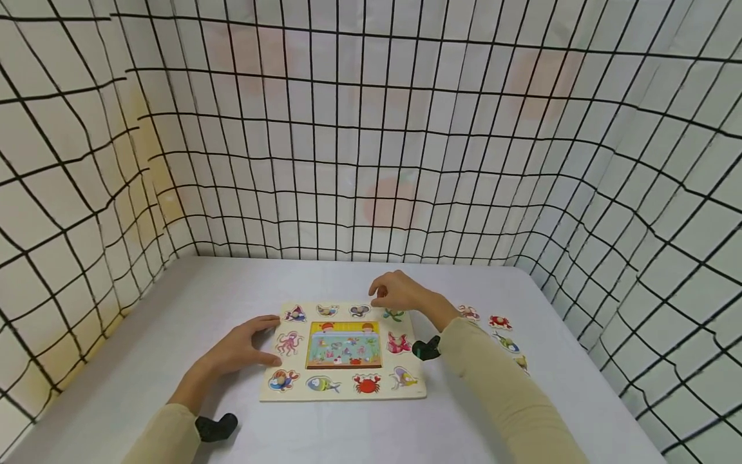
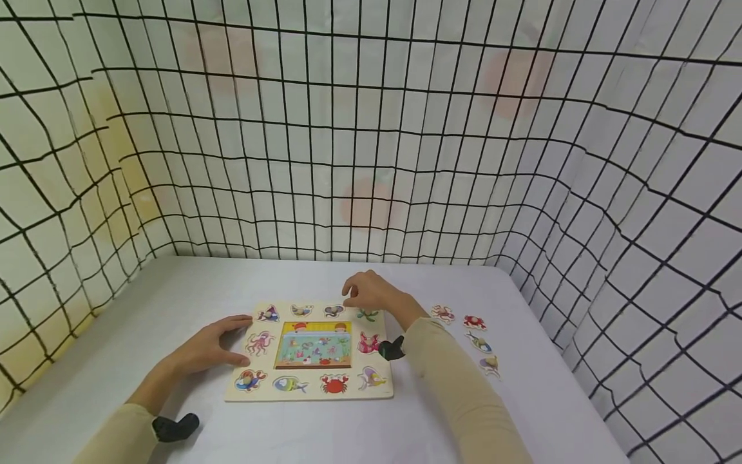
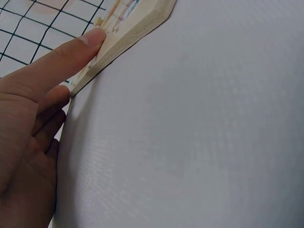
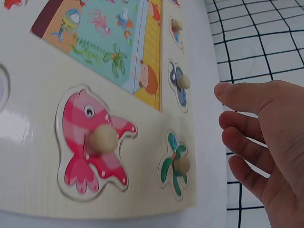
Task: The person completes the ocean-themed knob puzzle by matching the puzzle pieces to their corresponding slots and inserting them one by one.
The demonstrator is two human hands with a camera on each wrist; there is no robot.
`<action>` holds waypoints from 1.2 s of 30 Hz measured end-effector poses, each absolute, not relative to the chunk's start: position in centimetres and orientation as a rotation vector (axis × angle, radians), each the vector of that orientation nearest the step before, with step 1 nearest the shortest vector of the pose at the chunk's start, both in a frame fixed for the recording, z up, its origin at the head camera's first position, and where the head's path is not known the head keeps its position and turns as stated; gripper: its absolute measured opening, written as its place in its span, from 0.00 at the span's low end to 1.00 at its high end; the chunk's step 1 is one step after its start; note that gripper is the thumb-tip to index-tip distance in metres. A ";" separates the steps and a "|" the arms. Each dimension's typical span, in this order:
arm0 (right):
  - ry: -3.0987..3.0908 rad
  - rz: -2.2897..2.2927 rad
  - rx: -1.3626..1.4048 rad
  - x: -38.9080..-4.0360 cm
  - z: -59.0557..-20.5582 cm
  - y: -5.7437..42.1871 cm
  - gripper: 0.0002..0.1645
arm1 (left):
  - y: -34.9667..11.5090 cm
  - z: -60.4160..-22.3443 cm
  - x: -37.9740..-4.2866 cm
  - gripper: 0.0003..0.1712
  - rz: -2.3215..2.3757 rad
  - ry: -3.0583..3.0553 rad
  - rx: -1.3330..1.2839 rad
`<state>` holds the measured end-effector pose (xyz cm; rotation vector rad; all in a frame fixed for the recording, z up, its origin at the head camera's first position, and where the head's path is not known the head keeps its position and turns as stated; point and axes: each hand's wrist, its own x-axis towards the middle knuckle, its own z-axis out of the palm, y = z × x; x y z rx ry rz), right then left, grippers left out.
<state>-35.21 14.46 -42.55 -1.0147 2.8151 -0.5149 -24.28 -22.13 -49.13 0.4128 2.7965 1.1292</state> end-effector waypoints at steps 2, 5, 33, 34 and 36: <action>2.825 -0.498 -1.000 -35.3 -42.8 15.0 0.16 | -22.2 -49.2 -24.2 0.54 1.129 2.799 0.419; 2.838 -0.486 -0.978 -35.4 -42.9 15.8 0.17 | -22.2 -49.3 -24.2 0.55 1.131 2.796 0.409; 2.856 -0.630 -0.881 -33.9 -43.2 23.9 0.15 | -22.2 -49.2 -24.6 0.55 1.127 2.789 0.417; 2.853 -0.629 -0.866 -33.8 -43.2 24.1 0.15 | -22.2 -49.2 -24.6 0.55 1.123 2.789 0.421; 2.854 -0.610 -0.845 -33.6 -43.2 24.4 0.16 | -22.1 -49.2 -24.6 0.55 1.121 2.790 0.413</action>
